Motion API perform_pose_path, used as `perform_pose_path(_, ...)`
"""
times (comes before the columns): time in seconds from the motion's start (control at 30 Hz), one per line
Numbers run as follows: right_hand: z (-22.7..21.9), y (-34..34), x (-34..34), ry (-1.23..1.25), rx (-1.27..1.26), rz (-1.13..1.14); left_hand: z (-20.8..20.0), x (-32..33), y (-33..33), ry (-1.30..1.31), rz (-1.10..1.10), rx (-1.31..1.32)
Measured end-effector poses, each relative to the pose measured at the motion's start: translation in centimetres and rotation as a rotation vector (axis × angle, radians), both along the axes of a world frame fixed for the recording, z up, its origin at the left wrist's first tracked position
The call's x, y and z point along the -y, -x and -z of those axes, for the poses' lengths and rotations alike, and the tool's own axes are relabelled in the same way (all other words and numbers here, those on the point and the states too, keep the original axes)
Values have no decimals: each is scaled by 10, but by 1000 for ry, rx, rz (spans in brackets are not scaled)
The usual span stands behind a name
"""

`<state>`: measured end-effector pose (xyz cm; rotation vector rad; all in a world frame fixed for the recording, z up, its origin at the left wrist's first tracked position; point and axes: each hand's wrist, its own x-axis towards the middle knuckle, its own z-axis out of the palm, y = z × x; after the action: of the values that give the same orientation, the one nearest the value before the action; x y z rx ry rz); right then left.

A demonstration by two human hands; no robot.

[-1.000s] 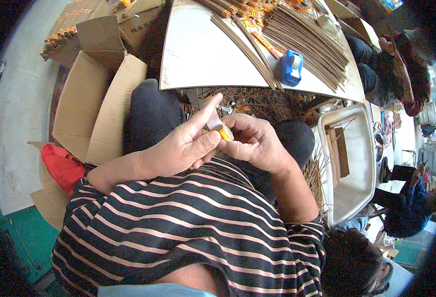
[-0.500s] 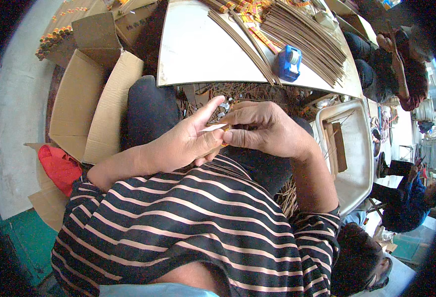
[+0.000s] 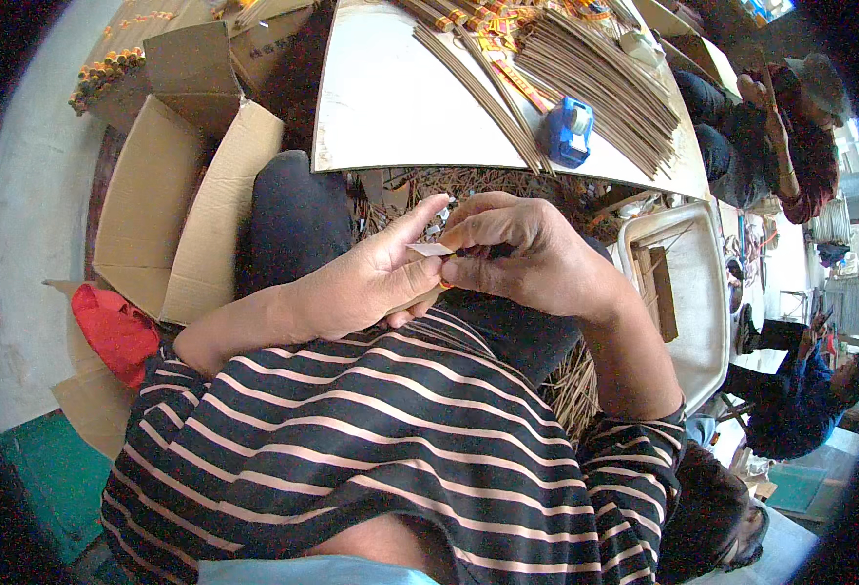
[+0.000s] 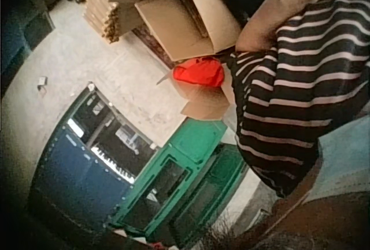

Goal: The person gathers thin wooden sticks, aligns them into bundles, and wraps each bundle with a small paper label. They repeat this process multiple times, placing finished bundles on the table.

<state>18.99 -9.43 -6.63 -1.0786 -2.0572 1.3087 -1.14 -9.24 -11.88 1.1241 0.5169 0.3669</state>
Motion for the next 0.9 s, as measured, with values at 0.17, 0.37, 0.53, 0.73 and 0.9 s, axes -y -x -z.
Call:
perform_pose_path(0.17,0,0,5,-216,56,-23,-5,-1,1,202,4,9)
perform_pose_path(0.37,-4,0,4,-563,137,-143,-1,-1,5,155,-8,56)
perform_pose_path(0.53,-3,0,-1,-732,69,-273,-4,-1,1,271,-25,111)
perform_pose_path(0.73,-2,-3,-6,-904,51,-386,6,-4,-3,399,41,187)
perform_pose_path(0.9,1,-7,-9,-1042,63,-426,1,-4,1,340,0,148)
